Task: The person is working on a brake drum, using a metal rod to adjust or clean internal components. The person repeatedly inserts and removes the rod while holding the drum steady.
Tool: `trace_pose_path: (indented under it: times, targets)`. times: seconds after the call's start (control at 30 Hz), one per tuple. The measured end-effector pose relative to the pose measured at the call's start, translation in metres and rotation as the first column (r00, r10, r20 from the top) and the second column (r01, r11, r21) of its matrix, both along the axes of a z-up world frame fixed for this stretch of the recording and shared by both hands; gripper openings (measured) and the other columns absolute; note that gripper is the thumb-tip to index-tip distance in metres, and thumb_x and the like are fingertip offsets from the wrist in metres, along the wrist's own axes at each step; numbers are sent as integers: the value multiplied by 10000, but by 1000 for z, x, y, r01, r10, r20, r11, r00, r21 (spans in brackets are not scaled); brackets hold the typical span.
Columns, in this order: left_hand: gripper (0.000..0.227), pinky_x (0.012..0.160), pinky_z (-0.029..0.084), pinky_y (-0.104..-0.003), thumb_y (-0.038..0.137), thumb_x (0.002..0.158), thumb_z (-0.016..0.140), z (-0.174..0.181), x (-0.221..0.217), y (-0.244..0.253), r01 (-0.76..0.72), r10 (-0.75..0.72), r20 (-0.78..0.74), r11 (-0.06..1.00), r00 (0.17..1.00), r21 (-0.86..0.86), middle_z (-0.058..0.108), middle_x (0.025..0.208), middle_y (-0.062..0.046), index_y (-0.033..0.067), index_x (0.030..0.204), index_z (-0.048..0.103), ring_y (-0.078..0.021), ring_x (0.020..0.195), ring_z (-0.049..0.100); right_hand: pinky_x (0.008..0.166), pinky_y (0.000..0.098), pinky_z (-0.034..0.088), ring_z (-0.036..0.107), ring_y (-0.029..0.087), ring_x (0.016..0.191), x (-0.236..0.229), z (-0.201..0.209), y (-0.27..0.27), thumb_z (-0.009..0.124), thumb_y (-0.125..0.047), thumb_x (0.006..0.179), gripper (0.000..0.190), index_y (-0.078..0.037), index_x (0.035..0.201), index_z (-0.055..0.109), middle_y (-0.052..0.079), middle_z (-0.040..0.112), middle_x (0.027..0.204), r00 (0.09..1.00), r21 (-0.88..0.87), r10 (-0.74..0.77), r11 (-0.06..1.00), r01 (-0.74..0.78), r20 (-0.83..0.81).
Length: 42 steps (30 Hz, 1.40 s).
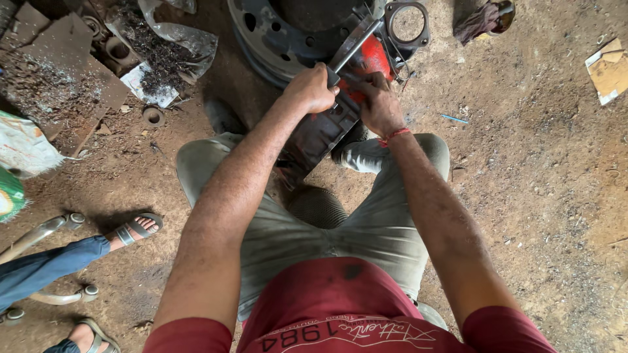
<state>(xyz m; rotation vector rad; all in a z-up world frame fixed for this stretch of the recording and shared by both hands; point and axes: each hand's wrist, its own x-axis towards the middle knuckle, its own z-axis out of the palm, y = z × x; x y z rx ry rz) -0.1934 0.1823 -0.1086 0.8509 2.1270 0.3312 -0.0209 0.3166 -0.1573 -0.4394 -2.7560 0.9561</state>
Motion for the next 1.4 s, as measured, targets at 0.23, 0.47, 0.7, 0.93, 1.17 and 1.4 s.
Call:
trace_pose_path:
  times: [0.23,0.47,0.7,0.93,1.17,1.4]
  targets:
    - [563,970,524,-480,360,971,663,-3,-1,2,28,-27,-37,1000,999,12,668,1189,-273,-68,1296,493,-410,1154,646,1031,439,519,616,345,1209,-1,-6,7,581,89,866,352,-97,1121,736,153,598,1236,998,-71,-53,996,51,-28]
    - [559,966,527,-483,372,964,673,-7,1,4,21,-22,-42,1000,999,-6,673,1179,-275,-59,1279,505,-418,1152,647,1001,452,515,613,366,1152,-11,-6,12,591,67,827,490,-145,1241,744,173,578,1208,999,-12,-39,999,39,31]
    - [553,967,524,-488,368,960,674,-2,1,4,22,-22,-37,1000,999,-10,680,1170,-269,-58,1272,509,-417,1142,653,991,475,525,621,393,1148,-13,-6,14,565,83,823,424,-98,1179,709,176,563,1212,999,56,-36,998,36,3]
    - [558,980,525,-480,353,973,659,1,1,4,31,-31,-20,999,999,-19,677,1182,-270,-64,1307,496,-409,1148,656,929,477,540,627,392,1083,0,-8,17,628,29,905,268,-92,1122,729,185,568,1161,996,15,-93,996,93,-10]
    - [552,992,515,-481,347,969,657,0,0,5,28,-29,-23,999,999,-41,666,1211,-267,-59,1306,494,-402,1172,643,910,451,559,653,361,1067,4,-1,17,638,29,949,205,-68,1102,731,164,589,1168,990,7,-136,991,136,-38]
    - [554,980,509,-513,368,930,709,-22,-2,10,29,-26,-54,998,998,59,658,1199,-316,-55,1261,575,-441,1176,626,701,355,579,695,223,1016,89,-9,59,728,-49,922,86,-49,1005,705,92,603,1131,865,-309,-497,834,456,-66]
